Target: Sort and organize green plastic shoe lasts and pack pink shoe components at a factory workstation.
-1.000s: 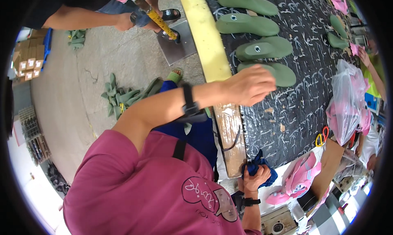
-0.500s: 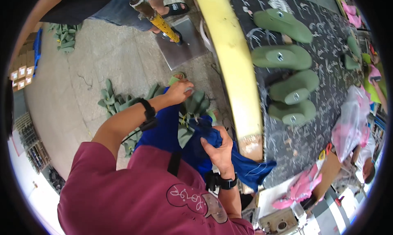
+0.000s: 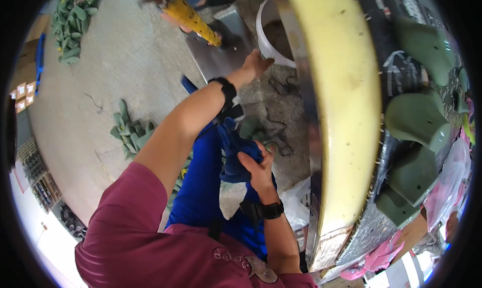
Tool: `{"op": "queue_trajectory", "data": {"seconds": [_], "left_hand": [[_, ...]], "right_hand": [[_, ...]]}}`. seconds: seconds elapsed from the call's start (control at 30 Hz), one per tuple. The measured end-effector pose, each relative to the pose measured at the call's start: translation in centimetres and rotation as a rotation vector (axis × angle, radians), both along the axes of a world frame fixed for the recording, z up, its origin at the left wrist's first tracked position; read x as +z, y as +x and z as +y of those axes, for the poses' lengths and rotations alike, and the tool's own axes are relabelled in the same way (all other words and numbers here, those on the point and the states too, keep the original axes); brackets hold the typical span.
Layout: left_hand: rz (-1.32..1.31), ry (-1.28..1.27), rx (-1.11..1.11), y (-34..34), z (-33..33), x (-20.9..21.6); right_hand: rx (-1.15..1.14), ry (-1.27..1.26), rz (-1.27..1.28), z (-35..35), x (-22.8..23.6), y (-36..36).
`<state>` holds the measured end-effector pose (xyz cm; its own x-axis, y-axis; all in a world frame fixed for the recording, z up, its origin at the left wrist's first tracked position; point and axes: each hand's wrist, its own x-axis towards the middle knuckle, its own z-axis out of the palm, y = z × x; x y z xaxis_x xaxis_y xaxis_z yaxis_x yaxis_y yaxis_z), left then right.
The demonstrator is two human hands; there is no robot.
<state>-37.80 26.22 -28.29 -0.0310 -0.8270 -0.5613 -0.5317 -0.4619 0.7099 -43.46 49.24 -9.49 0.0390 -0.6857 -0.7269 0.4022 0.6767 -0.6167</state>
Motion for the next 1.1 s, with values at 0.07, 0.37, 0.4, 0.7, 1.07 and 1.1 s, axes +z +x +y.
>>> {"op": "queue_trajectory", "data": {"seconds": [0.07,0.37,0.4,0.7,1.07,1.1], "left_hand": [[0.041,0.017,0.063,-1.1,-1.3,-2.2],[0.134,0.167,0.511,-5.2,-5.7,-7.0],[0.153,0.177,0.504,-6.1,-5.2,-6.4],[0.464,-0.053,0.413,-4.6,6.3,-11.1],[0.249,-0.066,0.347,2.7,15.1,-8.1],[0.265,-0.048,0.349,2.8,15.9,-8.1]], "right_hand": [[-0.127,0.044,-0.100,0.3,1.1,-0.4],[-0.158,-0.018,-0.029,1.6,-3.3,-2.8],[-0.142,-0.026,0.074,1.4,-3.5,-3.3],[-0.204,-0.411,0.718,0.4,-5.4,-5.1],[-0.656,-0.160,0.203,-14.7,-21.9,-6.7],[-0.701,-0.148,0.269,-15.5,-23.2,-8.0]]}}
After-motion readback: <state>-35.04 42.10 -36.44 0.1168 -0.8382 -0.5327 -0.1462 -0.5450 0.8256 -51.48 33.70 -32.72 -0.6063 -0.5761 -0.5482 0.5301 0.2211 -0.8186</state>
